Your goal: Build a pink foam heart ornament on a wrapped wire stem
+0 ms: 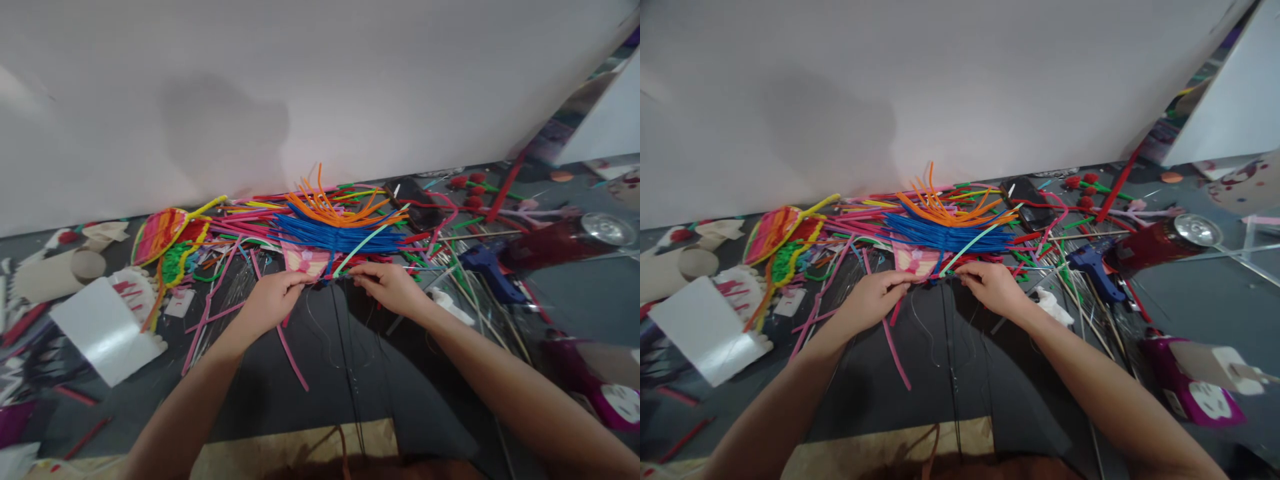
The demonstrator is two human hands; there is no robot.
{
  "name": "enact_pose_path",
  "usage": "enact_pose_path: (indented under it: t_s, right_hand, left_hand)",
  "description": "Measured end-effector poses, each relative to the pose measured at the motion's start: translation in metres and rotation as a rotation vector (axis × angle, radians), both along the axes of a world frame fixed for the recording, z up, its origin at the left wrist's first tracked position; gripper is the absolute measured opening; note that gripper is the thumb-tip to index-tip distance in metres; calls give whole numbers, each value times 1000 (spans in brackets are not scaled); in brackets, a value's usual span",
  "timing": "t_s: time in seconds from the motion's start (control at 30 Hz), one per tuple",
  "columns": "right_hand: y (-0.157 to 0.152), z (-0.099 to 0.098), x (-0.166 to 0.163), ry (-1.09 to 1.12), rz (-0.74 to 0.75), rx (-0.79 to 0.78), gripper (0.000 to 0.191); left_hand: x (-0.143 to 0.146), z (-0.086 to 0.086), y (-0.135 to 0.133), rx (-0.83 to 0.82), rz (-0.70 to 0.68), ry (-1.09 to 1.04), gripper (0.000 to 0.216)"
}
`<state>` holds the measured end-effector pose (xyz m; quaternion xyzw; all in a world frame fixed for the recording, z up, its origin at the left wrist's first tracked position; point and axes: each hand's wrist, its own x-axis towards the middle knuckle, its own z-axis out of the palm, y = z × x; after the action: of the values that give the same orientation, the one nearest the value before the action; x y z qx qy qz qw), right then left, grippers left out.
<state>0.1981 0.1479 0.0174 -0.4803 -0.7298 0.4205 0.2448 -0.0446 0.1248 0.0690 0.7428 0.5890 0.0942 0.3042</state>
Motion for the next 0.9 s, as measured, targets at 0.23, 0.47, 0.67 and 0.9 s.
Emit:
enact_pose_path:
  t_s: [0.23, 0.47, 0.67, 0.9]
  right_hand:
    - [-2, 3, 0, -14, -7, 51, 24]
    - [-2, 6, 2, -90, 5, 140, 21]
    - [-2, 6, 1, -91, 10, 148, 21]
    - [-2, 7, 0, -84, 9, 142, 22]
  left_hand:
    - [4, 1, 4, -60, 46, -41, 32]
    - [1, 1, 4, -60, 78, 22, 31]
    - [2, -4, 3, -60, 64, -36, 33]
    - [0, -5, 2, -80, 33, -43, 43]
